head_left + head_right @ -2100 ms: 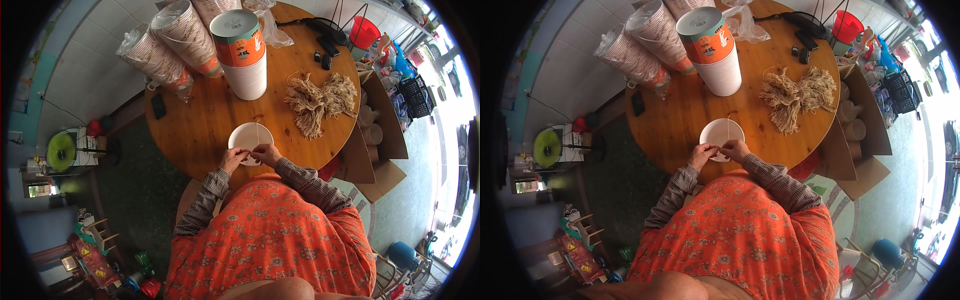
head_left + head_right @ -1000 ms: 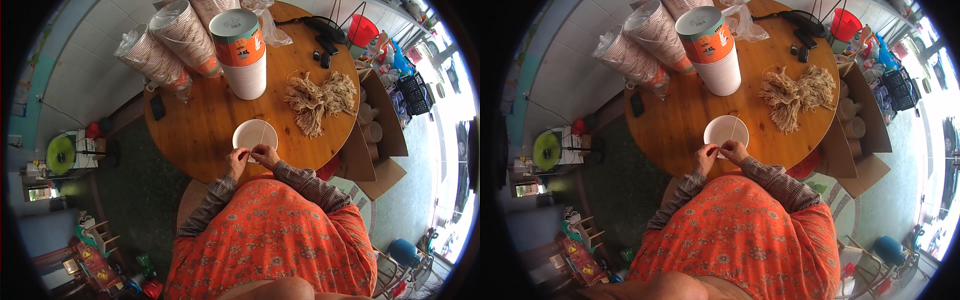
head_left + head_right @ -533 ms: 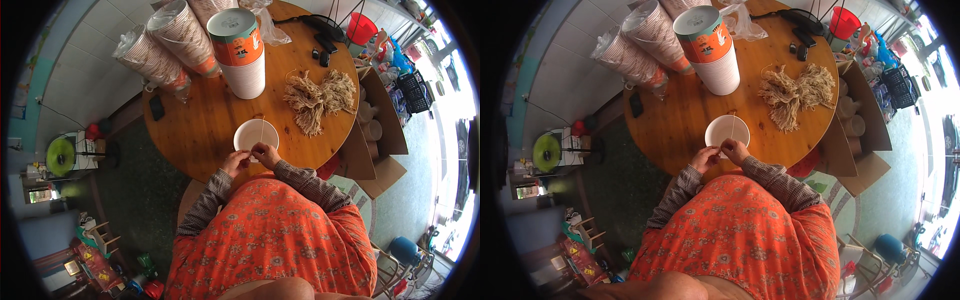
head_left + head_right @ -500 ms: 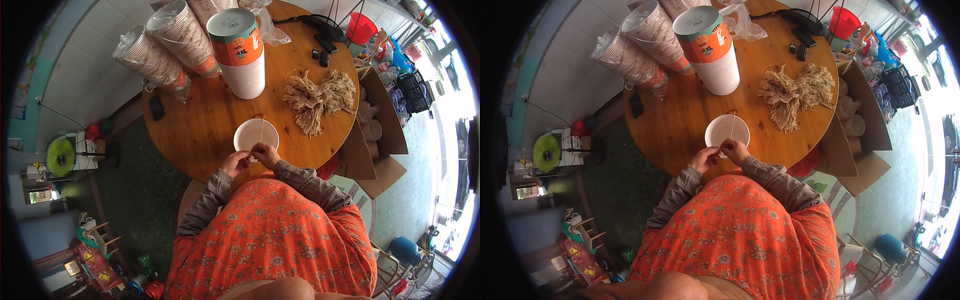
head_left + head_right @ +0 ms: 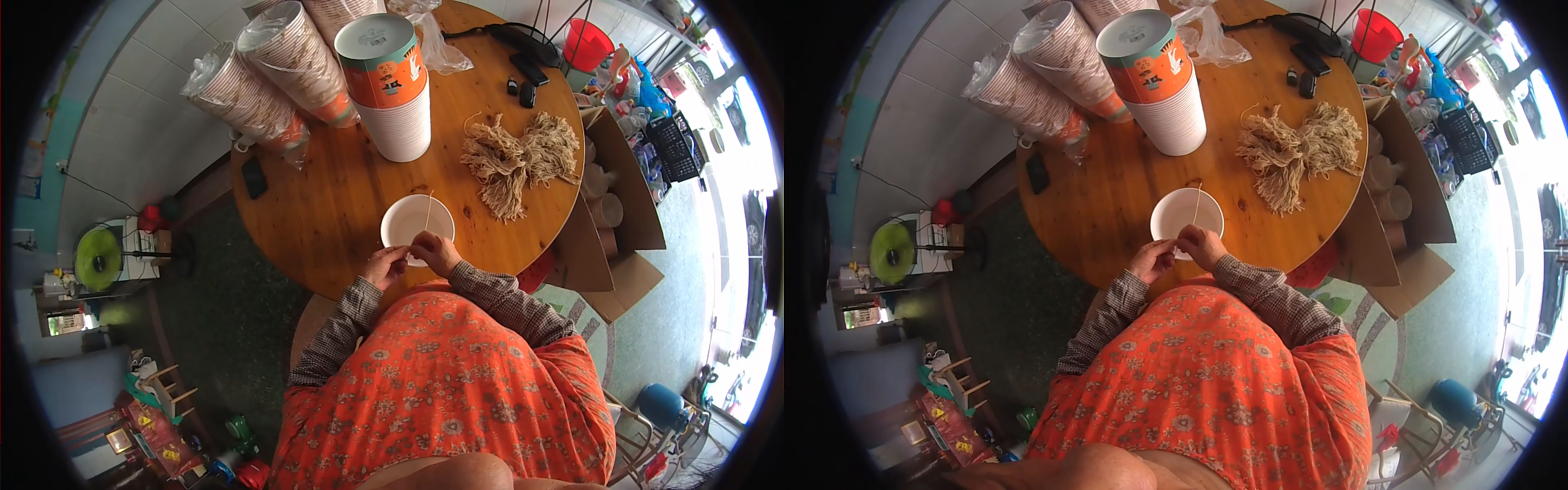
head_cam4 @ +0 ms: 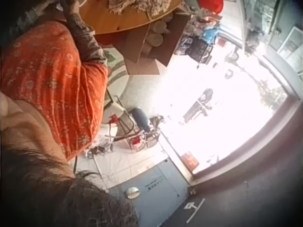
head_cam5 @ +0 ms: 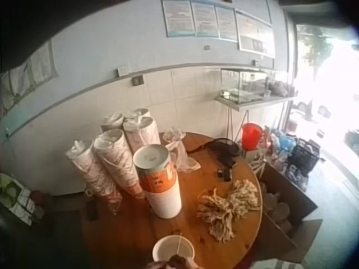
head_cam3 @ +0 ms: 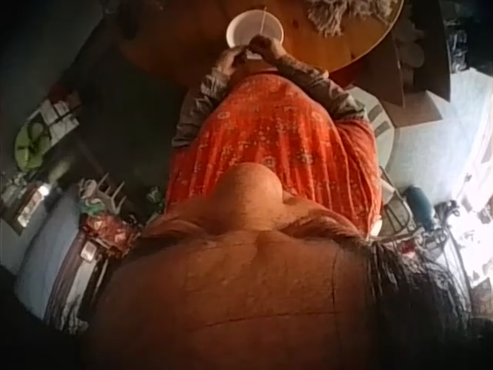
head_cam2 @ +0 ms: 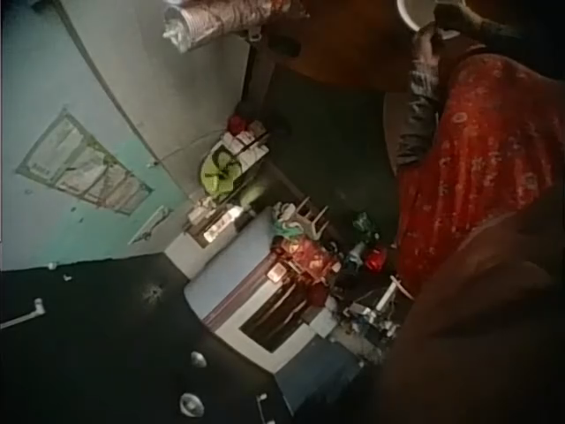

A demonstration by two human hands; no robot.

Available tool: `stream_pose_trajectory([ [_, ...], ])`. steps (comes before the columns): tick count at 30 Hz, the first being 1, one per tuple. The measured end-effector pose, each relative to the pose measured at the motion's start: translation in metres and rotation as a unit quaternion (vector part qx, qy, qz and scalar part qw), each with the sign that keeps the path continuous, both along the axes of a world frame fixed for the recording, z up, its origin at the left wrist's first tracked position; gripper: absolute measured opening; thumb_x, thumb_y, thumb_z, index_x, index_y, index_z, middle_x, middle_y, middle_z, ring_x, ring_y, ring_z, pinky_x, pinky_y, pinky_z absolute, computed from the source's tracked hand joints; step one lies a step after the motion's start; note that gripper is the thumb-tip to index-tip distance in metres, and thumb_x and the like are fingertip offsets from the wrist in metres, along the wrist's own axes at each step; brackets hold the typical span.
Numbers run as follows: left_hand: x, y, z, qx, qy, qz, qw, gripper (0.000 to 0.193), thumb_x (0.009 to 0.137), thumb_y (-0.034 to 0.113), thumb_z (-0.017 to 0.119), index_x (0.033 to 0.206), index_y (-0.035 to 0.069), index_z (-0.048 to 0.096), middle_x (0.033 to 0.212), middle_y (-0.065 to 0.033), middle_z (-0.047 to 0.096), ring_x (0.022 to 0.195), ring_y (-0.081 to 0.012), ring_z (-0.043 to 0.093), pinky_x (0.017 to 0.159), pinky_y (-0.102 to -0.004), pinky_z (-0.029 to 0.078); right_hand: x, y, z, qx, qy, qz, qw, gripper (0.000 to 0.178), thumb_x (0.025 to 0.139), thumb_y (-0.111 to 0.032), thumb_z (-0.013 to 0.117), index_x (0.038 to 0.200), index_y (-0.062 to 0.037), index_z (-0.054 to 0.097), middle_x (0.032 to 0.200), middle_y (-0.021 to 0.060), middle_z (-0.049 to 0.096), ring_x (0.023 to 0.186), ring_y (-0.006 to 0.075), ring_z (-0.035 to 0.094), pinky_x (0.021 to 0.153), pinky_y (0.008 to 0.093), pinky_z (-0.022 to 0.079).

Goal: Threading thick cord handles through holes in paper buckets for packaging.

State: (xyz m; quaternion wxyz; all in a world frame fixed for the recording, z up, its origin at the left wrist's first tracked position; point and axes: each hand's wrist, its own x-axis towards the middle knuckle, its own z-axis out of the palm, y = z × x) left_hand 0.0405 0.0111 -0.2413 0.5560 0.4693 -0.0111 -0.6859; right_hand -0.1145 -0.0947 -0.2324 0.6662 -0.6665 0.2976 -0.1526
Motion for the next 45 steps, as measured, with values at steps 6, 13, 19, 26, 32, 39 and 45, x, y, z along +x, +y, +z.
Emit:
stream_pose_trajectory([
  [6,0.000,0.001,0.003,0.006,-0.111,-0.042,0.993,0.014,0.084,0.012,0.063,0.094,0.003,0.067,0.070,0.0021,0.061,0.055,-0.0044,0.050,0.050,-0.0184,0.039,-0.002,-0.003,-0.004,-0.045,0.024,0.005,0.999,0.015,0.087,-0.014,0.057,0.090,0.0008,0.056,0.078,0.0088,0.064,0.074,0.0154,0.063,0.067,0.0281,0.051],
  [13,-0.007,-0.002,-0.010,0.021,-0.318,-0.053,0.946,0.013,0.080,0.014,0.068,0.087,0.002,0.069,0.071,0.0026,0.063,0.056,-0.0034,0.049,0.051,-0.0192,0.038,-0.007,-0.005,-0.008,-0.105,0.049,-0.013,0.993,0.014,0.090,-0.014,0.050,0.092,-0.0011,0.048,0.073,0.0116,0.061,0.067,0.0238,0.063,0.062,0.0334,0.050],
  [19,-0.008,-0.008,-0.018,0.021,-0.378,-0.073,0.923,0.012,0.081,0.014,0.067,0.086,0.002,0.068,0.069,0.0003,0.062,0.052,-0.0036,0.047,0.046,-0.0184,0.035,-0.004,0.001,-0.004,-0.149,0.136,0.002,0.979,0.013,0.093,-0.016,0.039,0.101,-0.0061,0.038,0.071,0.0148,0.059,0.064,0.0332,0.061,0.058,0.0409,0.048],
  [26,-0.013,-0.014,-0.016,-0.102,-0.531,-0.076,0.837,0.010,0.080,0.010,0.066,0.088,0.004,0.066,0.074,-0.0043,0.062,0.051,-0.0116,0.055,0.045,-0.0255,0.042,0.000,-0.009,0.004,-0.276,0.149,0.086,0.946,0.013,0.094,-0.016,0.037,0.102,-0.0065,0.040,0.075,0.0155,0.060,0.067,0.0341,0.062,0.059,0.0443,0.048],
  [32,-0.026,-0.019,0.016,-0.159,-0.652,-0.100,0.735,0.009,0.078,0.011,0.066,0.083,0.004,0.064,0.079,-0.0080,0.060,0.061,-0.0190,0.060,0.052,-0.0298,0.047,-0.002,-0.008,-0.001,-0.130,0.068,-0.089,0.985,0.020,0.087,-0.019,0.057,0.098,-0.0041,0.049,0.067,0.0095,0.056,0.056,0.0229,0.058,0.051,0.0348,0.046],
  [39,-0.012,0.003,-0.001,-0.201,-0.800,-0.091,0.558,0.013,0.069,0.007,0.068,0.078,0.011,0.059,0.081,-0.0045,0.055,0.067,-0.0256,0.055,0.060,-0.0361,0.044,-0.006,-0.050,0.034,0.312,-0.097,-0.297,0.897,0.013,0.083,-0.005,0.057,0.092,-0.0089,0.049,0.062,-0.0001,0.044,0.047,0.0098,0.042,0.040,0.0241,0.034],
  [45,-0.001,-0.007,0.011,-0.263,-0.813,-0.169,0.492,0.008,0.073,0.014,0.065,0.077,0.013,0.059,0.084,-0.0008,0.055,0.072,-0.0214,0.056,0.065,-0.0331,0.042,-0.021,-0.069,0.034,0.419,-0.224,-0.283,0.833,0.012,0.084,-0.001,0.055,0.085,-0.0106,0.048,0.063,-0.0026,0.040,0.048,0.0087,0.037,0.041,0.0226,0.030],
])
